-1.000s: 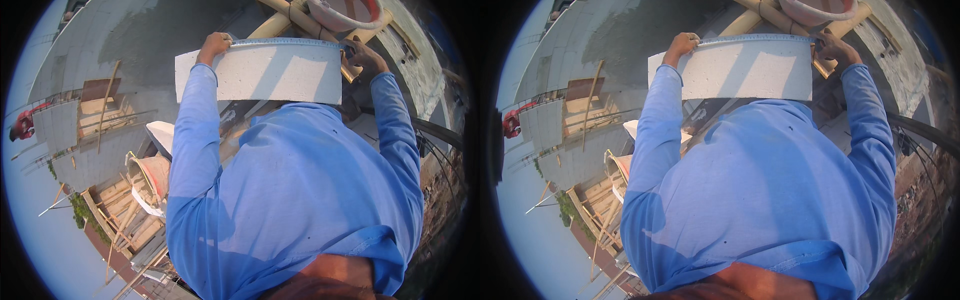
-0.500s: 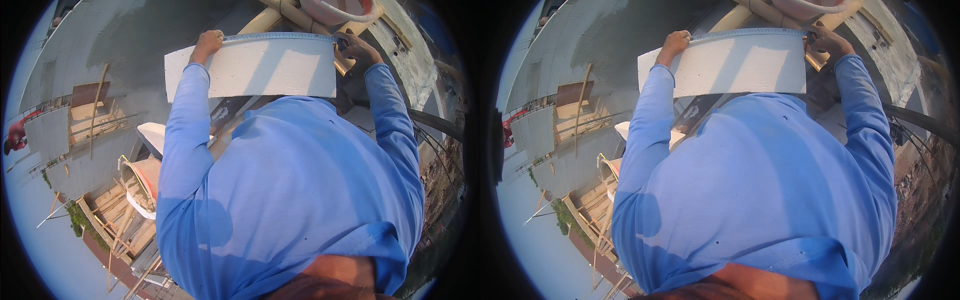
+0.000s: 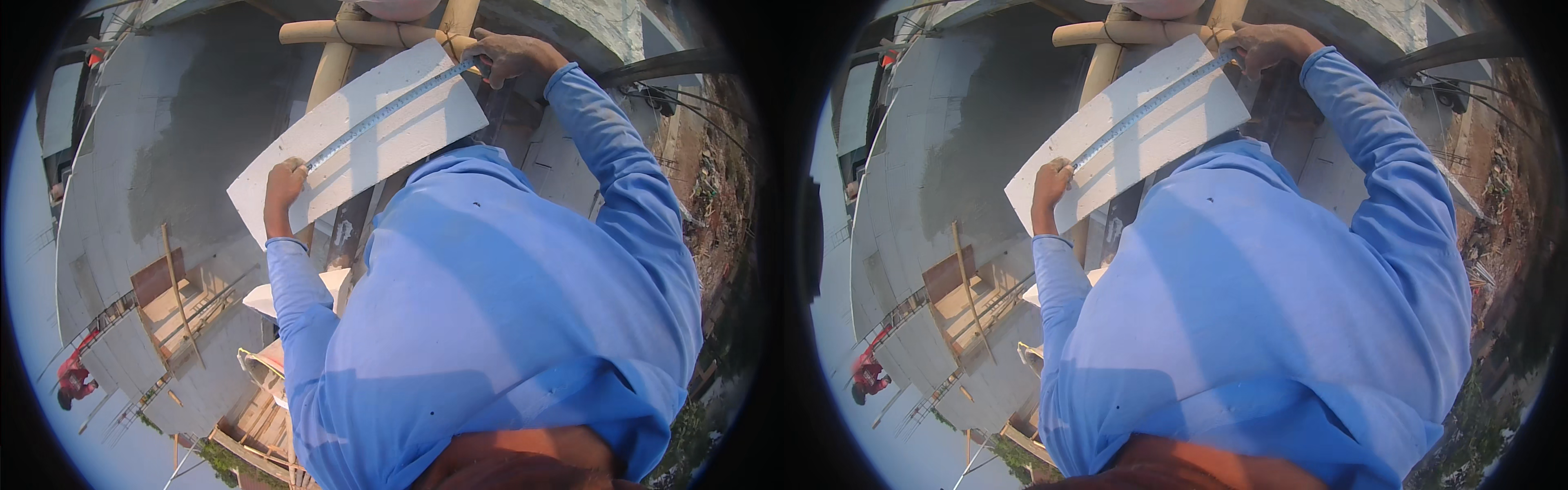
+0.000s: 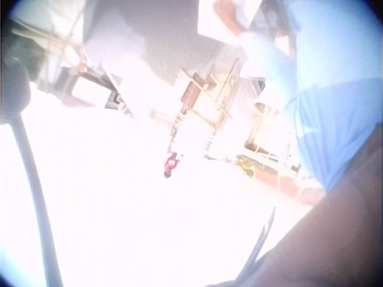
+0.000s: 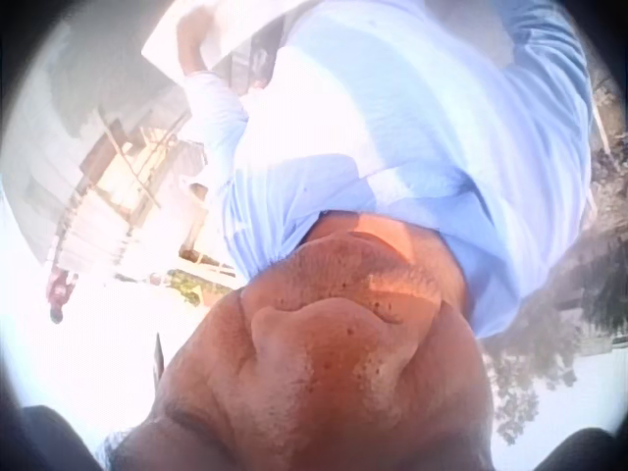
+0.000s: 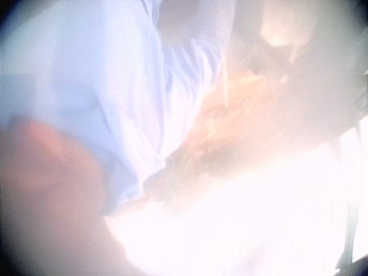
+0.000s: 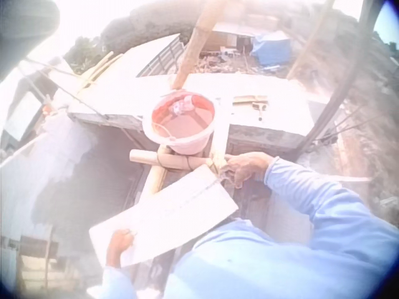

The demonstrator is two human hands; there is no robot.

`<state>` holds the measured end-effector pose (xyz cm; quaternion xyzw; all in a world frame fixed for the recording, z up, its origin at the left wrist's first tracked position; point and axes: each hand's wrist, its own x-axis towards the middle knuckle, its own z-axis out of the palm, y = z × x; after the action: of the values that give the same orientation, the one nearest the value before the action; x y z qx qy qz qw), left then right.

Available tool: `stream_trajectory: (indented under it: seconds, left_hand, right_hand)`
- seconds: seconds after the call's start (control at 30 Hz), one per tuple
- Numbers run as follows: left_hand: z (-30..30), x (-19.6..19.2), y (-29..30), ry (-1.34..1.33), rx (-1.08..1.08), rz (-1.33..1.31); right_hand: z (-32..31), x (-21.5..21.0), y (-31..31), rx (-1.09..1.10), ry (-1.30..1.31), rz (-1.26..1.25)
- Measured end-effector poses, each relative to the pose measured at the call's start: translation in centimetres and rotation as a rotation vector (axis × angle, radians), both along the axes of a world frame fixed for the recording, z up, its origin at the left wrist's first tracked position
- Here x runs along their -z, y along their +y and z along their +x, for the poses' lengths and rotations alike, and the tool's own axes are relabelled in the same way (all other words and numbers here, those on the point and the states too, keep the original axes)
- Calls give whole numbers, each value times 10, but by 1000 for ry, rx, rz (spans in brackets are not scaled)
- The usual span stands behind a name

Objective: The person applies mortar onto structural segments, positions concrete blocks on a wall structure, checks their measurements with a tape measure, taps them into place using a hammer, and cuts block segments with a hand saw.

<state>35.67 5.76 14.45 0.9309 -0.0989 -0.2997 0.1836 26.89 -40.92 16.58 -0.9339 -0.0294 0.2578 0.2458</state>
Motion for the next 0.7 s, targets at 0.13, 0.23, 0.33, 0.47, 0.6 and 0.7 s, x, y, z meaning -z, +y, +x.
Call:
stream_trajectory:
  seconds: [0.13,0.23,0.33,0.47,0.6,0.7]
  left_hand:
    - [-46,15,18,-68,139,-24]
    - [-59,15,18,-60,150,-8]
    - [-58,18,18,-75,171,14]
    - [-55,25,23,-101,206,37]
    - [-58,25,26,-99,205,35]
    - [-61,19,23,-64,183,39]
  right_hand:
    - [-46,11,7,-32,196,38]
    - [-66,15,13,-27,181,34]
    - [-74,27,14,-12,166,30]
    - [-76,31,13,-7,139,52]
    - [-78,16,19,-1,126,53]
    - [-79,13,22,10,138,23]
